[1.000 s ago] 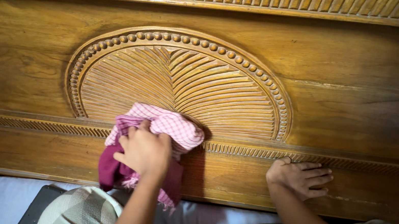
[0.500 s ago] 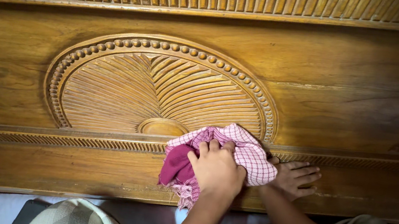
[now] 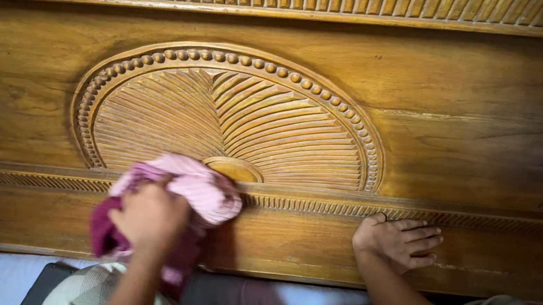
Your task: The person wipes a wooden headboard with a pink cloth, moving from the top edge down to the carved central panel. They use both hands to hold the cloth and apply pressure while cleaning the surface.
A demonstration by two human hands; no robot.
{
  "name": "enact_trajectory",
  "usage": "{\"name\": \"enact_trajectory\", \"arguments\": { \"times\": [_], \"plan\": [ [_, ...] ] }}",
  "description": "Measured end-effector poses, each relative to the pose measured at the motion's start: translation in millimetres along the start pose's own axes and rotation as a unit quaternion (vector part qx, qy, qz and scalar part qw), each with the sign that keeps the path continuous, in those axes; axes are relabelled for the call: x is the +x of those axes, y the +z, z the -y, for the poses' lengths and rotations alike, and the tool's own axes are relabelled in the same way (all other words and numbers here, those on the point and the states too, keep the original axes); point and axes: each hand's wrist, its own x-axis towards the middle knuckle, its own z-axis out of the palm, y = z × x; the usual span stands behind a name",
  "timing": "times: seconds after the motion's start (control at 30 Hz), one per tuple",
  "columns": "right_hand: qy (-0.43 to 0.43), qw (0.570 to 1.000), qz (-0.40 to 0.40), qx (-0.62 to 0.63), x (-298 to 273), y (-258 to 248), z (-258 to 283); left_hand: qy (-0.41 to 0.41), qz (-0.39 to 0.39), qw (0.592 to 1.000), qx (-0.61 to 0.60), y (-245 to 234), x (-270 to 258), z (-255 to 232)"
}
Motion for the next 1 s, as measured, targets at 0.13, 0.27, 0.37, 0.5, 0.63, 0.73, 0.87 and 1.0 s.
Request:
{"name": "enact_trajectory", "arguments": {
  "times": [0.13, 0.27, 0.37, 0.5, 0.63, 0.73, 0.87, 1.0],
  "plan": [
    [0.016, 0.999, 0.047, -0.015, 4.6, -17.4, 5.6, -0.075, -0.014, 0.997, -0.018, 1.3, 48.1, 59.0],
    [0.002, 0.999, 0.040, -0.013, 2.7, -14.6, 4.0, -0.129, -0.005, 0.991, -0.028, 0.7, 77.0, 89.6],
    [-0.007, 0.996, -0.067, -0.063, 0.5, 1.2, 4.3, -0.142, 0.004, 0.989, -0.038, -1.7, 80.8, 92.9],
    [0.000, 0.997, 0.033, -0.068, 1.5, 1.4, -2.6, -0.148, -0.008, 0.988, -0.048, -6.3, 73.5, 86.0],
    [0.051, 0.983, 0.175, -0.016, 16.3, -12.7, -3.1, -0.155, 0.022, 0.986, -0.063, -15.5, 72.6, 84.4],
    [0.057, 0.976, 0.208, -0.020, 20.8, -20.2, -1.9, -0.156, 0.034, 0.985, -0.068, -17.4, 74.4, 88.4],
    [0.035, 0.953, 0.300, -0.028, 18.1, -60.8, 21.7, -0.158, 0.043, 0.983, -0.082, -17.6, 77.8, 90.4],
    [-0.076, 0.871, 0.486, -0.001, -33.9, -144.1, 100.4, -0.168, 0.049, 0.981, -0.081, -19.9, 77.0, 88.6]
  ]
}}
